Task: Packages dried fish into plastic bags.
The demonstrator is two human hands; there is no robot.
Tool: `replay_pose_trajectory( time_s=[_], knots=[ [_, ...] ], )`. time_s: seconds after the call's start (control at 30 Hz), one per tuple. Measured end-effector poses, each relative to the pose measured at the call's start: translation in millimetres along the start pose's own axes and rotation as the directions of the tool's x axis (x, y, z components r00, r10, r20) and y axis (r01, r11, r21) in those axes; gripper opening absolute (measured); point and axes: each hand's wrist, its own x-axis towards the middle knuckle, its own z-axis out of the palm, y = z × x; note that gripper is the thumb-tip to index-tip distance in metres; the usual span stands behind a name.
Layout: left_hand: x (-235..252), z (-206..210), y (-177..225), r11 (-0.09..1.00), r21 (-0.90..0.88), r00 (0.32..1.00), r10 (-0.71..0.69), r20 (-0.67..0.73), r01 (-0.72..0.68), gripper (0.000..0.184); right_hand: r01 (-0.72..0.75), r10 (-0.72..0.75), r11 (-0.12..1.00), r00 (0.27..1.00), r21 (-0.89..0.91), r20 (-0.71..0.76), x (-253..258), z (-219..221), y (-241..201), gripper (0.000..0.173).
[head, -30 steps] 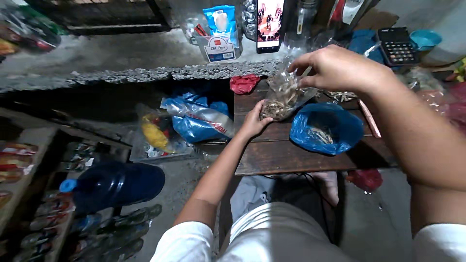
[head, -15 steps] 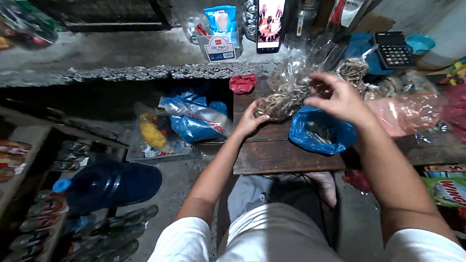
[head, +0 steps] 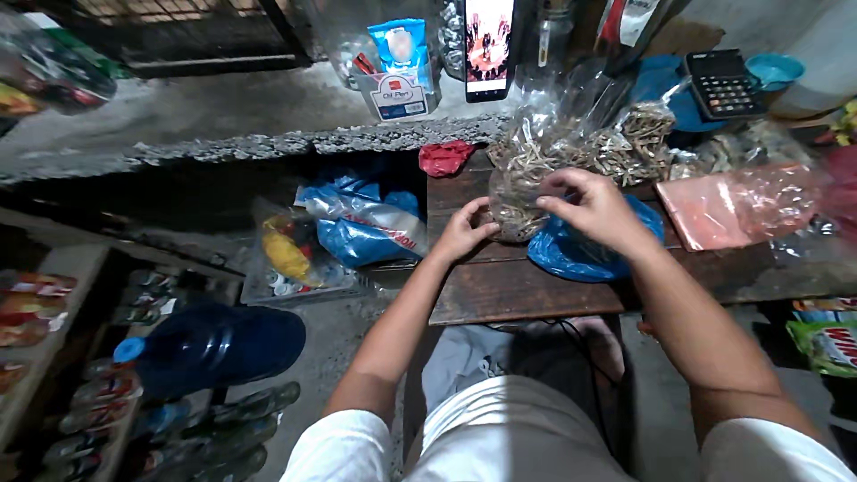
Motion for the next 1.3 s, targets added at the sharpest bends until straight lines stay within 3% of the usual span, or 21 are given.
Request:
replay_pose_trajectory(
  time_s=[0.13, 0.23, 0.33, 0.4, 0.5, 0.6, 0.73, 0.87, 0.93, 1.03, 1.1, 1.2, 1.3],
  knots=[
    [1.9, -0.7, 1.4, 0.997, -0.035, 0.997, -0.072, -0.012, 0.072, 0.045, -0.089, 0.082, 0.996, 0.979, -0.029, -0.186, -29.7, -36.4, 6.3, 0.035],
    [1.7, -1.0, 3.3, 0.996, -0.051, 0.997, -0.078, -0.010, 0.077, 0.044, -0.301, 0.249, 0.947, 0.909, -0.111, -0.335, -55.5, -58.4, 25.2, 0.052],
    [2.3, -0.9, 0.1, 0.995, -0.061, 0.997, -0.077, -0.001, 0.077, 0.043, -0.547, 0.504, 0.833, 0.812, -0.084, -0.296, -75.2, -59.4, 56.3, 0.086],
    [1.9, -1.0, 0.4, 0.995, -0.063, 0.997, -0.072, -0.002, 0.072, 0.043, -0.599, 0.583, 0.800, 0.784, -0.015, -0.211, -80.4, -49.2, 67.3, 0.075],
    [1.5, -0.1, 1.5, 0.993, -0.090, 0.997, -0.076, -0.015, 0.074, 0.043, -0.513, 0.506, 0.857, 0.821, 0.046, -0.266, -79.2, -48.9, 53.7, 0.055],
    [-1.3, 2.6, 3.3, 0.989, -0.114, 0.994, -0.098, -0.045, 0.092, 0.044, -0.387, 0.368, 0.922, 0.851, 0.024, -0.375, -78.1, -55.6, 42.1, 0.057],
    [-1.2, 1.0, -0.7, 0.991, -0.110, 0.994, -0.082, -0.072, 0.074, 0.043, -0.482, 0.426, 0.866, 0.851, -0.134, -0.307, -81.1, -64.2, 38.2, 0.066],
    [-0.6, 3.6, 2.3, 0.994, -0.084, 0.991, -0.078, -0.111, 0.069, 0.040, -0.378, 0.236, 0.892, 0.858, -0.249, -0.456, -100.7, -71.4, 16.6, 0.049],
    [2.1, 4.4, 2.9, 0.997, -0.059, 0.990, -0.057, -0.125, 0.050, 0.038, -0.311, 0.178, 0.893, 0.908, -0.326, -0.379, -102.0, -67.4, 8.5, 0.035],
    [13.2, 7.2, 9.3, 0.997, -0.008, 0.988, -0.077, -0.131, 0.076, 0.036, -0.307, 0.313, 0.848, 0.948, -0.433, -0.059, -90.8, -54.0, 13.8, 0.023],
    [23.9, 11.7, 15.3, 0.995, 0.023, 0.987, -0.094, -0.132, 0.097, 0.035, -0.356, 0.475, 0.760, 0.875, -0.543, 0.091, -80.0, -43.9, 25.4, 0.022],
    [38.5, 22.7, 18.6, 0.995, 0.021, 0.986, -0.095, -0.135, 0.099, 0.036, -0.454, 0.695, 0.605, 0.702, -0.654, 0.155, -65.9, -35.4, 37.1, 0.038],
    [45.1, 35.9, 14.9, 0.995, -0.036, 0.984, -0.095, -0.147, 0.091, 0.041, -0.496, 0.746, 0.555, 0.652, -0.668, 0.135, -60.9, -34.8, 46.5, 0.051]
  ],
)
